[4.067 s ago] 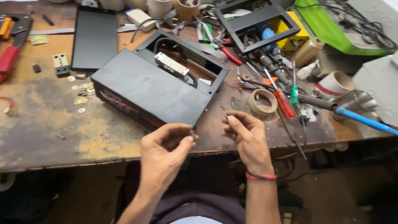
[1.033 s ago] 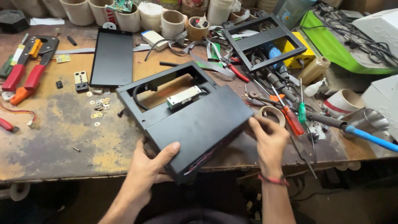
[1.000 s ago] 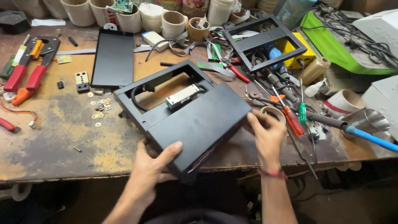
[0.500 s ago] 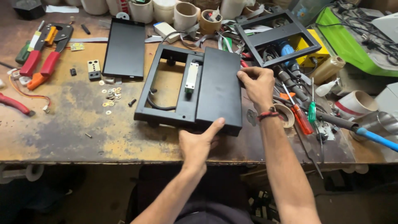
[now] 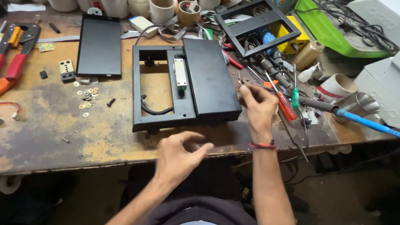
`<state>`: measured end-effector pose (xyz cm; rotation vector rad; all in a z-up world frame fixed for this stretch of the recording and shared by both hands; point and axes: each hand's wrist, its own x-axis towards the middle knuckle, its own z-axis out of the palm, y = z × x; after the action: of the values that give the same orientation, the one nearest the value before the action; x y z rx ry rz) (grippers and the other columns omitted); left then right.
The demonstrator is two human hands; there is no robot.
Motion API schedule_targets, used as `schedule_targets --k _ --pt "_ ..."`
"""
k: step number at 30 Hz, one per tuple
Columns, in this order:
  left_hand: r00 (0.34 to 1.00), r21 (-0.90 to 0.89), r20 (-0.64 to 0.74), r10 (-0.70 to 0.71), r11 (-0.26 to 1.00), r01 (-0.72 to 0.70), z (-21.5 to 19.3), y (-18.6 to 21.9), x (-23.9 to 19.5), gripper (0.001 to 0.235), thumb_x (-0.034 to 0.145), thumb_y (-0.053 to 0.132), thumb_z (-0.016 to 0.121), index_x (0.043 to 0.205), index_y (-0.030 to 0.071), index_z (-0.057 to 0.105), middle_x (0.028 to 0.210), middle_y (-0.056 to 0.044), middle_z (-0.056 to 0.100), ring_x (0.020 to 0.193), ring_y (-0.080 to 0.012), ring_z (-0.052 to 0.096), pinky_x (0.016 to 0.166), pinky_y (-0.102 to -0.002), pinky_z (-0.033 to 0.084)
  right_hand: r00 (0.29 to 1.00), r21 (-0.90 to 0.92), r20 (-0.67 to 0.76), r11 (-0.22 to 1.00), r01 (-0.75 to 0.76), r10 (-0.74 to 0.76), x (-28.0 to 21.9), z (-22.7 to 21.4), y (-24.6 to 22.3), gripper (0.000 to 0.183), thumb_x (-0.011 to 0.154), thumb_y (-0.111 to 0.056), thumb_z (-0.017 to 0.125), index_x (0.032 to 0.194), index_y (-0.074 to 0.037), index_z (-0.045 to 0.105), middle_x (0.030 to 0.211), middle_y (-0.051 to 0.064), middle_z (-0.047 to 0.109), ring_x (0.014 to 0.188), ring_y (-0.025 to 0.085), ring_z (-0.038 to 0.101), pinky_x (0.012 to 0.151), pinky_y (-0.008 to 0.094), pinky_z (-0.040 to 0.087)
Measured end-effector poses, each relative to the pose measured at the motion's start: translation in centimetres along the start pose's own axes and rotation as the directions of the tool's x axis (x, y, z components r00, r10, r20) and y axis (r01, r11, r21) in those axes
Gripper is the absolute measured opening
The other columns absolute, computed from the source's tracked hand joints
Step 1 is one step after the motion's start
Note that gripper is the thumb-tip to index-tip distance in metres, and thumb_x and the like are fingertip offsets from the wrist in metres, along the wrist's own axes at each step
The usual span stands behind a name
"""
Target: Assembling the metal housing and internal frame of an electronic device using a screwdriver.
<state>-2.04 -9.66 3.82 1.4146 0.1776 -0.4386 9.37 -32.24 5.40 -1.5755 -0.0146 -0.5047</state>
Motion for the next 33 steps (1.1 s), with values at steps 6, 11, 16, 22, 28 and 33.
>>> schedule_targets --k 6,11,16,22,28,33 --pt "0.446 0.911 0.408 0.796 -0.328 -0.249 -4.8 3.5 3.1 0.103 0.064 0.028 0.081 0.157 0.015 0.039 0.113 -0.018 0.062 0.089 -0.0295 0.067 0.076 -0.045 0.057 1.000 0.086 -0.022 0.996 0.020 -0.019 1.9 0.6 3.9 0.017 0.093 -0.009 0.076 0.102 0.005 0.077 0.086 0.004 0.075 0.073 0.009 0.068 0.068 0.023 0.055" --pt "0.625 0.863 0.504 0.597 -0.374 -0.339 -5.1 5.4 4.8 0.102 0.076 0.000 0.070 0.163 0.029 0.025 0.115 -0.018 0.057 0.074 -0.0271 0.065 0.052 -0.034 0.056 0.996 -0.105 -0.031 0.991 0.082 -0.086 2.8 2.2 2.0 0.020 0.092 -0.015 0.078 0.100 0.003 0.077 0.081 0.005 0.075 0.069 0.010 0.066 0.066 0.025 0.055" --pt "0.574 0.810 0.584 0.574 -0.451 -0.374 -4.9 5.9 4.5 0.097 0.083 -0.004 0.063 0.162 0.039 0.025 0.124 -0.021 0.055 0.058 -0.0229 0.063 0.052 -0.035 0.057 0.961 -0.298 -0.131 0.934 0.198 -0.245 2.3 3.4 1.2 0.022 0.090 -0.018 0.079 0.099 0.002 0.078 0.083 0.007 0.078 0.073 0.012 0.073 0.071 0.027 0.058" --pt "0.692 0.835 0.548 0.471 -0.366 -0.411 -3.7 6.9 3.2 0.090 0.078 0.037 0.073 0.158 0.037 0.031 0.128 -0.019 0.055 0.059 -0.0222 0.064 0.049 -0.033 0.054 0.963 -0.301 -0.102 0.930 0.211 -0.251 2.1 3.1 0.9 0.022 0.089 -0.018 0.080 0.099 0.002 0.078 0.082 0.006 0.078 0.073 0.011 0.072 0.071 0.026 0.057" --pt "0.529 0.840 0.543 0.652 -0.412 -0.354 -3.9 5.5 4.4 0.064 0.093 0.059 0.060 0.150 0.036 0.044 0.117 -0.013 0.062 0.047 -0.0195 0.061 0.037 -0.031 0.050 0.951 -0.117 -0.204 0.971 0.210 -0.230 -1.2 1.1 -0.8 0.023 0.095 -0.013 0.072 0.113 0.002 0.073 0.088 0.000 0.073 0.076 0.006 0.067 0.068 0.021 0.054" --pt "0.471 0.858 0.513 0.718 -0.410 -0.309 -3.6 5.5 4.2 0.056 0.096 0.057 0.060 0.146 0.036 0.050 0.112 -0.009 0.064 0.045 -0.0215 0.059 0.037 -0.033 0.048 0.989 -0.109 -0.101 0.989 0.099 -0.110 -8.9 0.4 -2.2 0.021 0.096 -0.010 0.072 0.114 0.000 0.076 0.095 0.002 0.075 0.080 0.007 0.066 0.072 0.024 0.054"
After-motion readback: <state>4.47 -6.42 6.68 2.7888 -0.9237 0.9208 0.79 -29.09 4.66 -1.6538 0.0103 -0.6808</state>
